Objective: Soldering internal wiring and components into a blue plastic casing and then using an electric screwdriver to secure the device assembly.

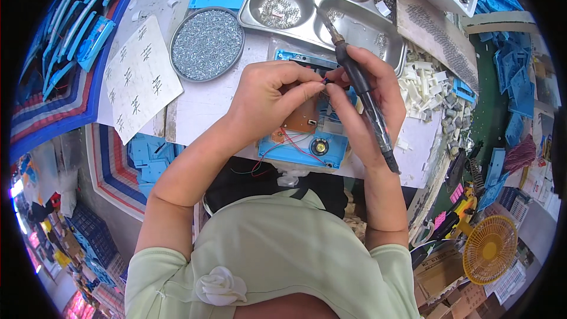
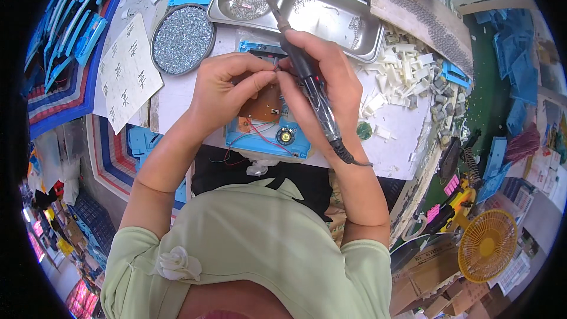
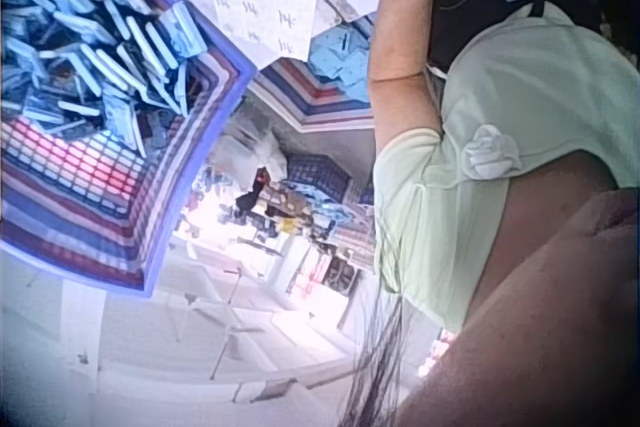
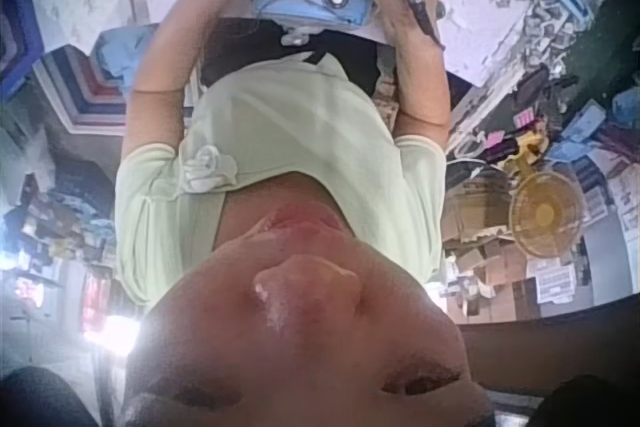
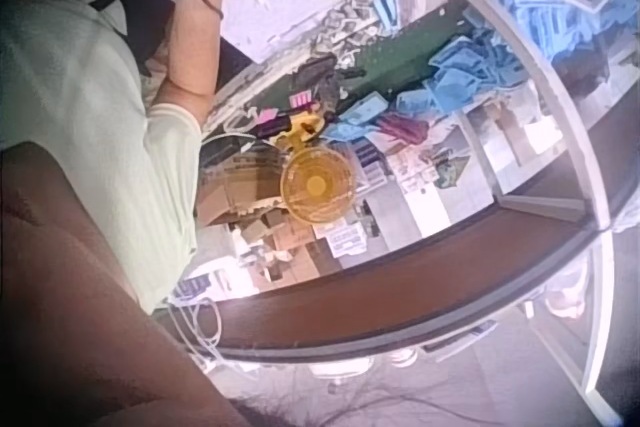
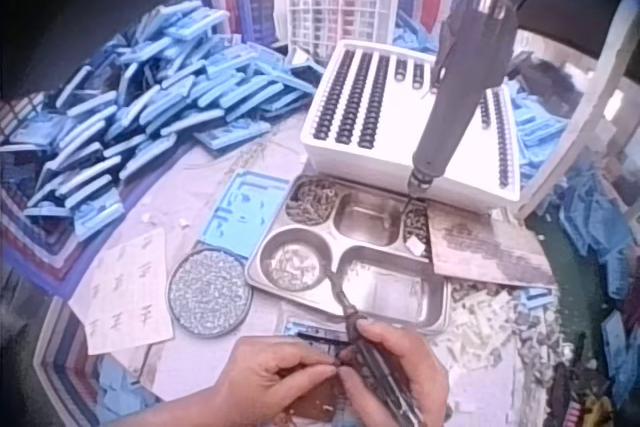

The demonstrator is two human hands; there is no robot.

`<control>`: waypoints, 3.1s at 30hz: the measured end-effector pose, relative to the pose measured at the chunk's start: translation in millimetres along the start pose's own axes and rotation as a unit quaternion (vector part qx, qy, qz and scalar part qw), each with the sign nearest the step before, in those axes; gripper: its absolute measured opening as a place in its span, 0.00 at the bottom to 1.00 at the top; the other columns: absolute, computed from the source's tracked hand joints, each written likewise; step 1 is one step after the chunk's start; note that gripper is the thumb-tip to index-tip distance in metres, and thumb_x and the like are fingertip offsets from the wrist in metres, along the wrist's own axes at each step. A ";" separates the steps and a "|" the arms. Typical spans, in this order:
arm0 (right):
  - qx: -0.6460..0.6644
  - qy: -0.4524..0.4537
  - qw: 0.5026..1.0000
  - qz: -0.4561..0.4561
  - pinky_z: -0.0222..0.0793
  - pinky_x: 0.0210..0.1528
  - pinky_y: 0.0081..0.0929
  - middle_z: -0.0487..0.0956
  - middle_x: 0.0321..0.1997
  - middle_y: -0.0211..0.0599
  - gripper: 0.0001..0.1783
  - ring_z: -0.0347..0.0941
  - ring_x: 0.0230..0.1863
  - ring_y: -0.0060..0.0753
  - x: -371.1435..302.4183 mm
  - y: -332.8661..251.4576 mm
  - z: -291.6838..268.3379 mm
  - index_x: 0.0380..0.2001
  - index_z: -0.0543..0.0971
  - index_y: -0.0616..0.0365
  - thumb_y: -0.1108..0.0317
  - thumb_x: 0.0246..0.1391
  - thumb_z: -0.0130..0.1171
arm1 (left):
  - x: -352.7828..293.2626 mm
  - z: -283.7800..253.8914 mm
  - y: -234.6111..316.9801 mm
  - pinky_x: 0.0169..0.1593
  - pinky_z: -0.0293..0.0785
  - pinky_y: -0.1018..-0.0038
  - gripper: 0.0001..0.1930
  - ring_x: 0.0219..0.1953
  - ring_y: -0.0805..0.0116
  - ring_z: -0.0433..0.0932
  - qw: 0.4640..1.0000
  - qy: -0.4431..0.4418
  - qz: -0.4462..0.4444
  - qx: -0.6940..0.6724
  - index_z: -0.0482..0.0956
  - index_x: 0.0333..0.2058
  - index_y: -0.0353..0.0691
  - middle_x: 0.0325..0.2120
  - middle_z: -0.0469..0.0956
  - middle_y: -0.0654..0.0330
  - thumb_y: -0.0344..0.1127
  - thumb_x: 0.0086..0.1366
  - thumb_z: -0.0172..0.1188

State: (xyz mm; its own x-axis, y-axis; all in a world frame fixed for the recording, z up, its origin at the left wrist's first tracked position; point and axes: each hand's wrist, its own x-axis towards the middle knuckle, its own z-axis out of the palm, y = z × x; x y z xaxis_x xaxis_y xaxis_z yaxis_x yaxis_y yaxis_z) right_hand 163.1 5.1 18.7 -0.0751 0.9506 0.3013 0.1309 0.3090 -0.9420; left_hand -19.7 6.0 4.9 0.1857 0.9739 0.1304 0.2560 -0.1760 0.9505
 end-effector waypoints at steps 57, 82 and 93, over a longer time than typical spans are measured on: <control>-0.219 -0.111 0.958 -0.150 0.65 0.23 0.27 0.77 0.23 0.34 0.20 0.71 0.21 0.34 -41.5 -14.5 -56.1 0.41 0.82 0.58 0.79 0.40 0.74 | 6.8 4.4 -2.5 0.28 0.69 0.68 0.06 0.23 0.62 0.73 0.983 -0.042 0.064 0.164 0.76 0.24 0.34 0.22 0.70 0.56 0.30 0.55 0.63; -0.209 -0.159 0.954 -0.145 0.62 0.25 0.27 0.76 0.23 0.39 0.19 0.70 0.22 0.33 -33.8 -20.3 -71.6 0.42 0.79 0.65 0.80 0.43 0.71 | 8.9 4.4 -3.2 0.26 0.68 0.71 0.06 0.22 0.67 0.73 0.985 -0.040 0.060 0.158 0.77 0.23 0.35 0.21 0.71 0.58 0.29 0.53 0.65; -0.224 -0.151 0.953 -0.138 0.63 0.22 0.28 0.78 0.23 0.35 0.19 0.70 0.20 0.34 -26.2 -14.1 -61.3 0.39 0.82 0.59 0.78 0.40 0.73 | 4.9 12.3 -7.3 0.26 0.72 0.68 0.06 0.23 0.62 0.76 0.977 0.000 0.084 0.197 0.76 0.23 0.36 0.22 0.72 0.58 0.27 0.52 0.66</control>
State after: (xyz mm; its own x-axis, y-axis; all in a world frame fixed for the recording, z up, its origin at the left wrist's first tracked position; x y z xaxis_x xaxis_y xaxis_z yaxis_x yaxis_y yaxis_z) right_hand 223.8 -22.2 33.1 -0.4399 0.7999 0.4081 0.4684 0.5921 -0.6557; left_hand -9.0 10.3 -4.9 0.2566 0.9264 0.2755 0.5664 -0.3751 0.7339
